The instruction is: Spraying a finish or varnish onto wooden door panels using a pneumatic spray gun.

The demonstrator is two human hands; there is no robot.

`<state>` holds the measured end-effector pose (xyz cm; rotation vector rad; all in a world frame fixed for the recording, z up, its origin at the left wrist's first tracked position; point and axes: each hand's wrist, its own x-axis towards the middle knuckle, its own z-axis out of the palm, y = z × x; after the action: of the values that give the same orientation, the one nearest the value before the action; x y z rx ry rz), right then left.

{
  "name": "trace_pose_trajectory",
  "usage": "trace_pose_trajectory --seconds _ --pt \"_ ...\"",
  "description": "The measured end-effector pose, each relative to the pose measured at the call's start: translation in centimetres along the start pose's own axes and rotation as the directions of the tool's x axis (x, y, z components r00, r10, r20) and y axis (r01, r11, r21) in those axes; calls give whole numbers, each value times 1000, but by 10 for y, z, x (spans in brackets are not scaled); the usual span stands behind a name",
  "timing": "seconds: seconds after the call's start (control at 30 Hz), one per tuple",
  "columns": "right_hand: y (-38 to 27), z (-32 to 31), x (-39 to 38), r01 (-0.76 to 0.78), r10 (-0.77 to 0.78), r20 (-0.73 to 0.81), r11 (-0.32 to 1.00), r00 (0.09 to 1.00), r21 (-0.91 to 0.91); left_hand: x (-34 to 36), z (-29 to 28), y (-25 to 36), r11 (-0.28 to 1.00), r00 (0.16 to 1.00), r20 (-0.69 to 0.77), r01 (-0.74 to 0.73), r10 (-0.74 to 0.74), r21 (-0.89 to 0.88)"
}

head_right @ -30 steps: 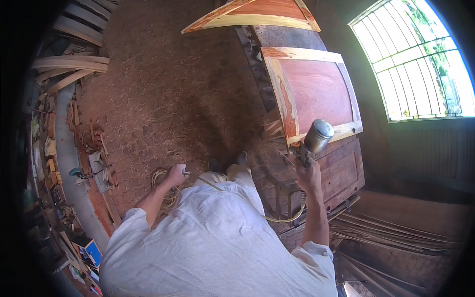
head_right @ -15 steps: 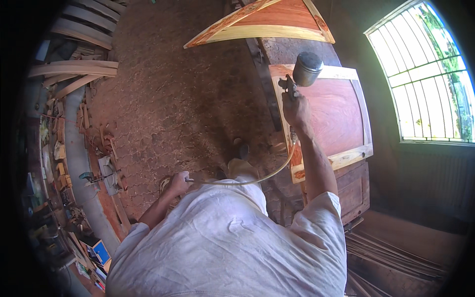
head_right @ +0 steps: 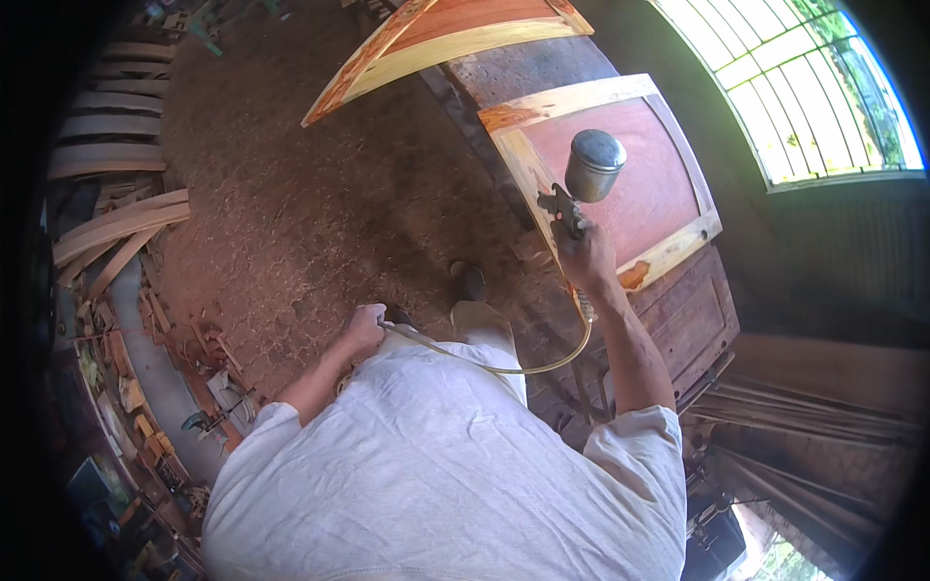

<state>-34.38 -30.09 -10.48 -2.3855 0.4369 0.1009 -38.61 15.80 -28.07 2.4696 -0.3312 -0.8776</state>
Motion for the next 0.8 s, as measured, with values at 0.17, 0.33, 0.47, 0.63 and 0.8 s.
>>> trace_pose_trajectory --seconds 0.17,0.33,0.47,0.63,0.8 --pt "3 -7 -114 -218 216 -101 976 971 -13 3 -5 -3 971 973 49 -228 225 76" --pt "7 -9 -212 -333 304 -234 938 924 -96 -7 -3 1 948 935 186 -314 301 46" --pt "6 -12 -249 -450 374 -278 840 885 -304 -19 -6 -1 929 908 249 -363 337 66" --pt "21 -1 -221 -516 426 -345 824 836 -235 -31 -21 -13 943 905 310 -326 291 66" --pt "36 6 -135 -303 279 -367 953 887 -8 -35 -39 -43 957 938 252 -271 238 104"
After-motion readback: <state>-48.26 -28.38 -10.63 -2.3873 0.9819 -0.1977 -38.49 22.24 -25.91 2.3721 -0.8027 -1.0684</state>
